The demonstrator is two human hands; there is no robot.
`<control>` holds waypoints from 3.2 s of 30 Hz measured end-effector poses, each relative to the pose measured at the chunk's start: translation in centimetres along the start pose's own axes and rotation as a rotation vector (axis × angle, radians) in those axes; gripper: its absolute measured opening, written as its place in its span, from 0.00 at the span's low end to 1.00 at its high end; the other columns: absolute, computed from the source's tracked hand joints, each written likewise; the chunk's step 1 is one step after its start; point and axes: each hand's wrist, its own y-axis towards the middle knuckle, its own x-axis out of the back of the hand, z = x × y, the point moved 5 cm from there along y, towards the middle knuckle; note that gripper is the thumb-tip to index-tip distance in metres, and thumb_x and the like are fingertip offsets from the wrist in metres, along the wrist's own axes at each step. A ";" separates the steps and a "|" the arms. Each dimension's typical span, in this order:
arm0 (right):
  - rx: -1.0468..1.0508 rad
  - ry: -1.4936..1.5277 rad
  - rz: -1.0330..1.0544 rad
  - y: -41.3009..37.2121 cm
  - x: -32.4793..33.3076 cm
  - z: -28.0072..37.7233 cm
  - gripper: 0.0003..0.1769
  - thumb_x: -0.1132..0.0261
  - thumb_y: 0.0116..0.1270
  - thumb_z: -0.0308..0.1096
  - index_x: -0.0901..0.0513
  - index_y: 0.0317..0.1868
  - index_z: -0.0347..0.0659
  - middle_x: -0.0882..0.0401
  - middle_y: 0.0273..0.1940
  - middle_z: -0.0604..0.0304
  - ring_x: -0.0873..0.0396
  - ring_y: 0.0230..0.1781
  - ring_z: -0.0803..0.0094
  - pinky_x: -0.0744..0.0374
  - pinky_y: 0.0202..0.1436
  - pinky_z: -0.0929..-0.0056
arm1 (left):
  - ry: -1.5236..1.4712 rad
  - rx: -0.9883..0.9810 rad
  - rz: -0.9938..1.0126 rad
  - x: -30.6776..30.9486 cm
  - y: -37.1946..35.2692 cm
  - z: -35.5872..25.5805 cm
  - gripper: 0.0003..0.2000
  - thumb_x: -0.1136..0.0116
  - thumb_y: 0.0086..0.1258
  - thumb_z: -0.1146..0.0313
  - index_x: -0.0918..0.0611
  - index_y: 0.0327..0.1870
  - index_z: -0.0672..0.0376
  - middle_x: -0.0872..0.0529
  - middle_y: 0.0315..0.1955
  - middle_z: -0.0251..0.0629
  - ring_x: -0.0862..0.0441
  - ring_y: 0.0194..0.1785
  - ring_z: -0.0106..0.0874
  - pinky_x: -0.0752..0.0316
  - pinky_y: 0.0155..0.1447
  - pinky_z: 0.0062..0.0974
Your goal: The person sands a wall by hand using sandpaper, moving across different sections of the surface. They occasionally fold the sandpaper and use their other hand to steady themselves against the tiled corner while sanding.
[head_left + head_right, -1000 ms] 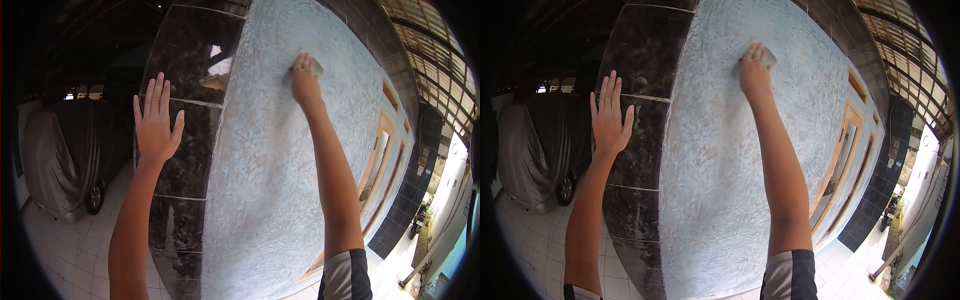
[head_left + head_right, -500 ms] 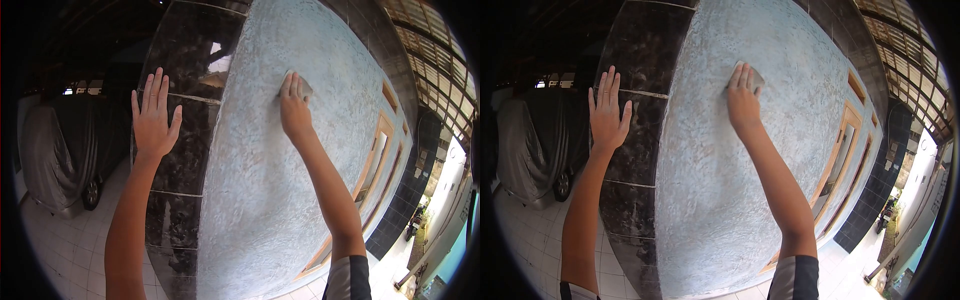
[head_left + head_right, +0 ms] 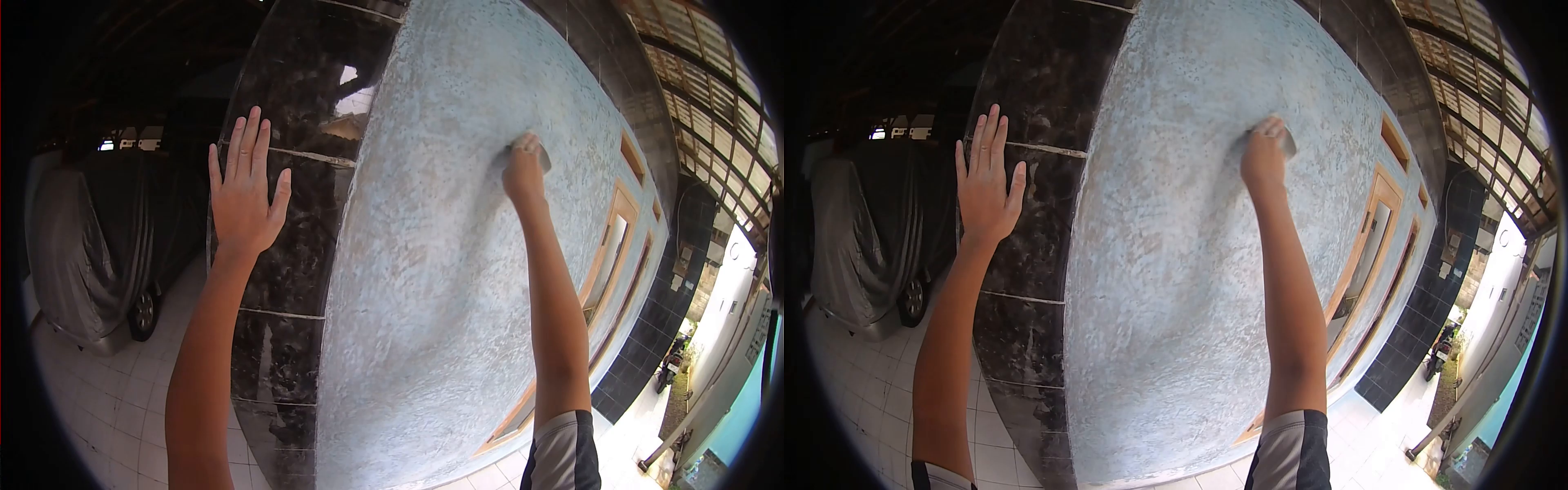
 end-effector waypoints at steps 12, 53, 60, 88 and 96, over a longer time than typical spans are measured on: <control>0.027 -0.032 -0.010 0.1 -0.1 -3.6 0.35 0.52 0.70 0.20 0.46 0.77 0.25 0.46 0.79 0.36 0.44 0.80 0.46 0.34 0.77 0.47 | 0.000 -0.008 -0.013 -0.1 -0.1 0.1 0.30 0.57 0.80 0.55 0.38 0.80 0.55 0.42 0.81 0.34 0.45 0.83 0.36 0.51 0.82 0.54; -0.070 0.061 0.053 2.4 0.1 -7.1 0.40 0.50 0.62 0.16 0.47 0.77 0.25 0.44 0.75 0.27 0.40 0.77 0.43 0.31 0.75 0.55 | -0.046 -0.009 -0.046 -0.1 -0.1 0.3 0.27 0.57 0.80 0.57 0.35 0.78 0.55 0.39 0.80 0.33 0.43 0.82 0.37 0.51 0.82 0.55; 0.031 0.099 -0.059 -0.7 -0.5 -3.4 0.43 0.52 0.59 0.11 0.52 0.77 0.22 0.51 0.78 0.28 0.45 0.78 0.37 0.35 0.79 0.56 | -0.063 -0.005 -0.039 -0.1 -0.1 0.4 0.27 0.58 0.81 0.57 0.34 0.78 0.54 0.37 0.79 0.33 0.42 0.82 0.37 0.51 0.81 0.55; 0.880 0.919 1.141 -45.2 5.0 12.7 0.28 0.41 0.61 0.19 0.23 0.63 0.46 0.13 0.52 0.53 0.14 0.40 0.47 0.16 0.42 0.53 | -0.212 -0.054 0.007 2.0 -1.7 -0.6 0.20 0.55 0.81 0.58 0.25 0.69 0.52 0.35 0.78 0.35 0.41 0.81 0.40 0.53 0.82 0.54; 0.268 1.447 1.165 -56.7 7.4 11.0 0.15 0.42 0.74 0.27 0.21 0.59 0.43 0.13 0.46 0.47 0.16 0.44 0.44 0.19 0.46 0.54 | -1.075 0.600 0.535 12.9 -32.0 -2.6 0.21 0.53 0.72 0.72 0.14 0.17 0.61 0.09 0.40 0.49 0.13 0.49 0.40 0.24 0.58 0.42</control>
